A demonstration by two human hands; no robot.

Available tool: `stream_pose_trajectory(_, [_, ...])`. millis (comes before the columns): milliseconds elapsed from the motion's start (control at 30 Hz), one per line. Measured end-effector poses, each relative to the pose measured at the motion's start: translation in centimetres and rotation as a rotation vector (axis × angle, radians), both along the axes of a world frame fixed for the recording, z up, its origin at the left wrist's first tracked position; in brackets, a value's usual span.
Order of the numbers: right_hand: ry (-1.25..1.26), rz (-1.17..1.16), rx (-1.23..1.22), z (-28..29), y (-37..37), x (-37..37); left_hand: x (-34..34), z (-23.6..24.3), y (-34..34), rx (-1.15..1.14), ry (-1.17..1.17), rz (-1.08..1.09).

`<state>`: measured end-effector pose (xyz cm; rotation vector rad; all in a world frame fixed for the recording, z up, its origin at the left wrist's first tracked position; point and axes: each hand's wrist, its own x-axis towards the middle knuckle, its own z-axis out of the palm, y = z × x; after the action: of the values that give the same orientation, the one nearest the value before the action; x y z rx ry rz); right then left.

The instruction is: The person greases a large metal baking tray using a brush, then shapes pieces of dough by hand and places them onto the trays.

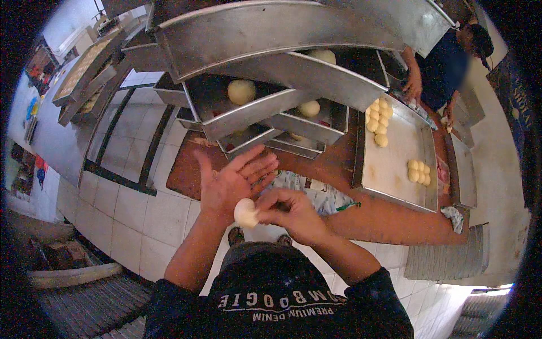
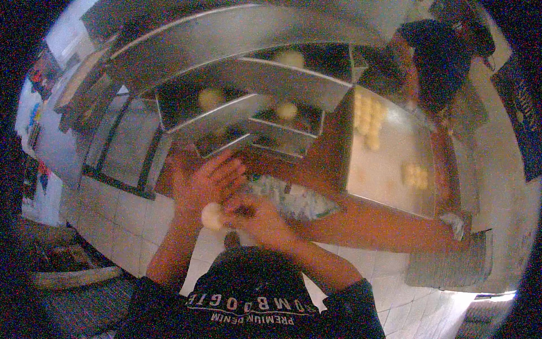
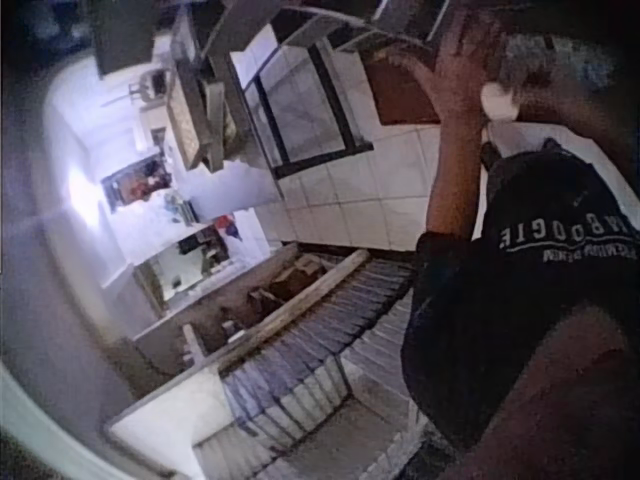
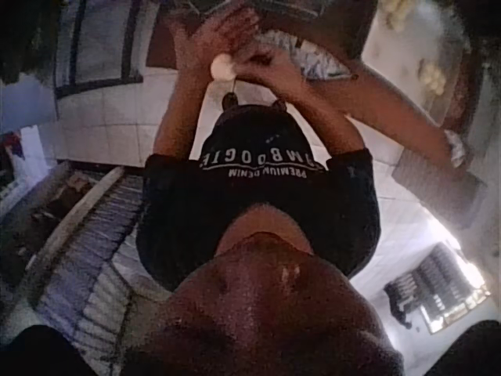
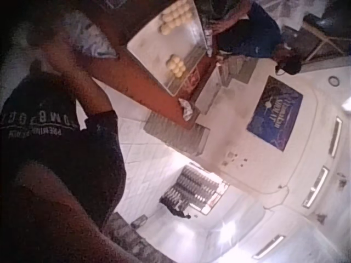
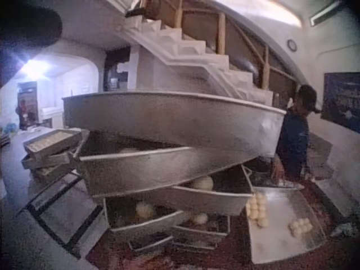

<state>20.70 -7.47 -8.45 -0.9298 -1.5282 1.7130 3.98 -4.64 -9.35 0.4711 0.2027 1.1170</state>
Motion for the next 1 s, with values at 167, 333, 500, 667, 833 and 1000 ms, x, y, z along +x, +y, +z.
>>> stream_pose_trajectory(167, [0.568,-0.093,-0.472,-1.2,0.0,-0.3,2.7,-1.3,-3.9,0.247,0.609,0.283])
stream_pose_trajectory(333, [0.025,0.012,0.011,-3.2,1.4,-1.2,2.0,-0.7,-3.6,0.239,0.918,0.535])
stream_pose_trajectory(500, [-0.478,-0.101,0.734,-1.7,3.5,0.3,1.7,-4.1,-1.7,0.295,1.362,0.778])
stream_pose_trajectory(667, [-0.422,0.135,1.201,3.5,2.2,-1.1,1.2,-2.4,-1.9,0.588,1.411,0.801])
stream_pose_trajectory(833, [-0.517,0.455,0.878,7.1,4.4,1.6,0.7,-1.8,-1.1,0.802,1.560,0.608])
stream_pose_trajectory(1000, [-0.322,0.684,0.842,22.1,7.6,6.5,-5.5,-4.3,-0.8,0.525,1.623,0.526])
